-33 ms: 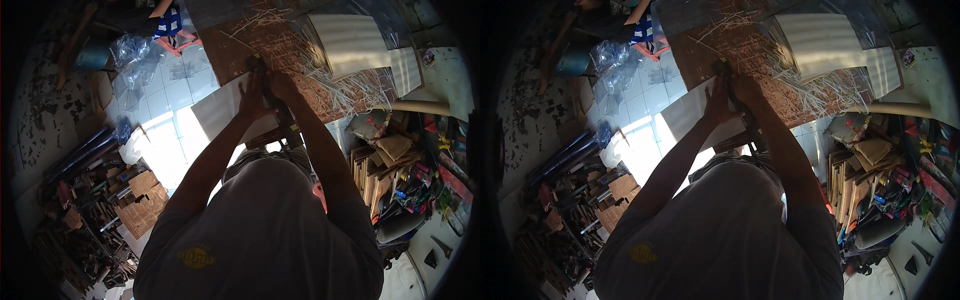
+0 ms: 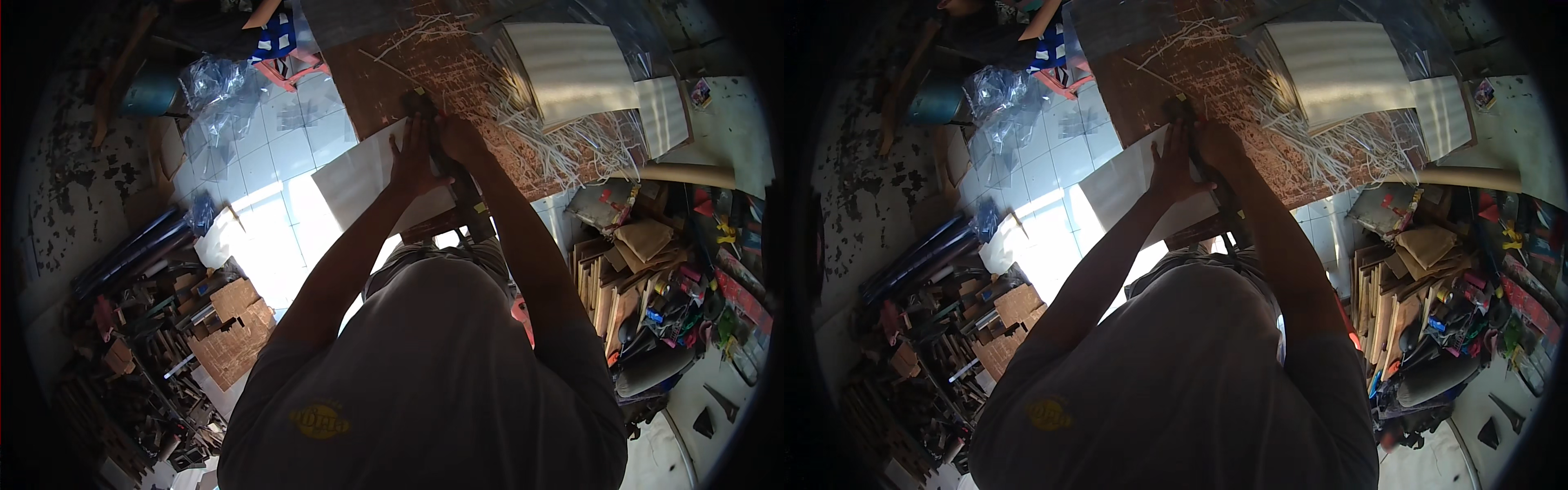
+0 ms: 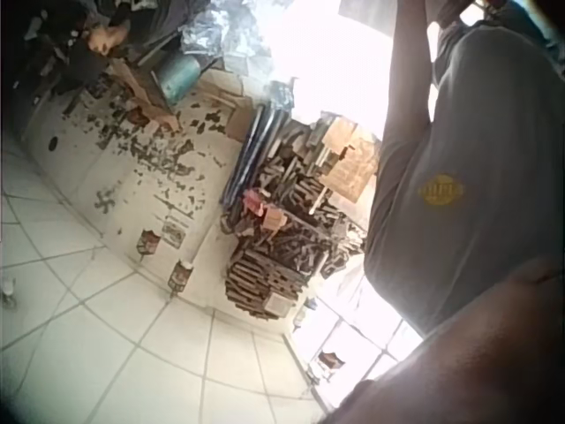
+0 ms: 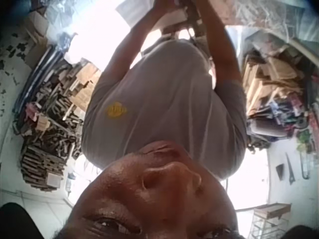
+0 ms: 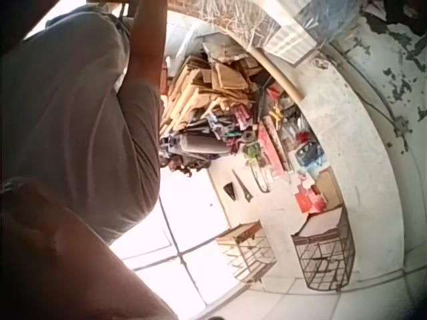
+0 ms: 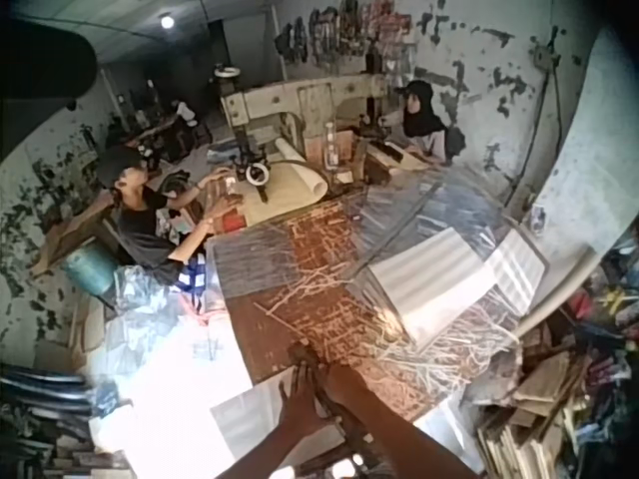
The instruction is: The person cuts foam sheets using a utility knife and a metal ruler. The person aligns the ruler on the foam, makes multiple passes with the knife, and then sets the cut sheets aside one by one.
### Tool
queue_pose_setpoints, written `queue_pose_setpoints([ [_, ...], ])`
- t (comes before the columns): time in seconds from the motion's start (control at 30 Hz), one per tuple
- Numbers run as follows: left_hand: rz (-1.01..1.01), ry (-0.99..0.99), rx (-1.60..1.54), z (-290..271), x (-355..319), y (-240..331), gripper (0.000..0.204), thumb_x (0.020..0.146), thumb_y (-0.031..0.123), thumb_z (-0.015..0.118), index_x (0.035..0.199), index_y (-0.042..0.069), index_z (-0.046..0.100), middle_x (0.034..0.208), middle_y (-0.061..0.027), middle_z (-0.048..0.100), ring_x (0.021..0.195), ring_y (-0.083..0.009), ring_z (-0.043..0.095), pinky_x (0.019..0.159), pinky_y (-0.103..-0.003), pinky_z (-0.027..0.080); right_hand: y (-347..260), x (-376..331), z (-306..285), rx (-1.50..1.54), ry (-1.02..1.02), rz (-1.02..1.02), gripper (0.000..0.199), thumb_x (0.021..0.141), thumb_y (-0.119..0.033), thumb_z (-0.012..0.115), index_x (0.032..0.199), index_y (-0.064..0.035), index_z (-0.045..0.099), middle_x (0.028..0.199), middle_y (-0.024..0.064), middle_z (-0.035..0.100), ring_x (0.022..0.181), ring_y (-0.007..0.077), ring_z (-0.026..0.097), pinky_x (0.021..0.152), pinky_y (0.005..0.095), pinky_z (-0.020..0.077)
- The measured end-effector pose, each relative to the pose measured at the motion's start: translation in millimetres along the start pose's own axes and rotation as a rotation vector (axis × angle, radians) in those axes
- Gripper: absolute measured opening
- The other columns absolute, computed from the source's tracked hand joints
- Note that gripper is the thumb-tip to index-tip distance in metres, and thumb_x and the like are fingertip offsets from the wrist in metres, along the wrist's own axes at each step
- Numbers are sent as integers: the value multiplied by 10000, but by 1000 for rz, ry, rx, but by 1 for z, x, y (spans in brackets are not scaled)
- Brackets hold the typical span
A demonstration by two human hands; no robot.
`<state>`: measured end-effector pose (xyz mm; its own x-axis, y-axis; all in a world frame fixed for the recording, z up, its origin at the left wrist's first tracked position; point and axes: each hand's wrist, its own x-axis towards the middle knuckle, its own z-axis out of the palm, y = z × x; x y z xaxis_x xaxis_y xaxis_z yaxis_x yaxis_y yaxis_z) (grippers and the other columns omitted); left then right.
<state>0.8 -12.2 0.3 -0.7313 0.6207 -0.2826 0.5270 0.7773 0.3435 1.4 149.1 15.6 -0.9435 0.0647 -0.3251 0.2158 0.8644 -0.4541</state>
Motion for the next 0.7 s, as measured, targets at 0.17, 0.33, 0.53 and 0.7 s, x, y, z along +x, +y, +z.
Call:
queue_pose_setpoints([
  [0.17,11,20,-13,8,4,0,1479,594,648,910,1661,-6,121,1745,-208,40,1629,-364,25,1221,-742,113,17,-38,7,55,-27,105,382,1112,-252,397,1120,5,679,1006,229,719,918,385,748,812,483,622],
  [0.33,7,12,-5,6,2,1,1498,600,658,911,1655,-28,100,1750,-205,-1,1630,-366,1,1218,-745,137,52,-147,43,156,-101,280,377,1114,-290,418,1054,24,618,974,231,681,812,410,734,768,518,608],
  [0.53,19,6,16,9,6,0,1501,614,680,899,1653,-42,91,1752,-213,-28,1629,-376,-12,1211,-752,147,84,-242,68,209,-134,196,362,1125,-325,401,1130,-1,561,833,281,700,862,488,706,687,603,557],
  [0.7,33,-3,26,7,3,-1,1499,620,683,896,1652,-47,91,1749,-226,-24,1625,-394,-4,1199,-764,153,86,-248,56,115,-78,139,397,1123,-374,406,1150,-20,582,845,266,707,850,496,702,695,588,562],
])
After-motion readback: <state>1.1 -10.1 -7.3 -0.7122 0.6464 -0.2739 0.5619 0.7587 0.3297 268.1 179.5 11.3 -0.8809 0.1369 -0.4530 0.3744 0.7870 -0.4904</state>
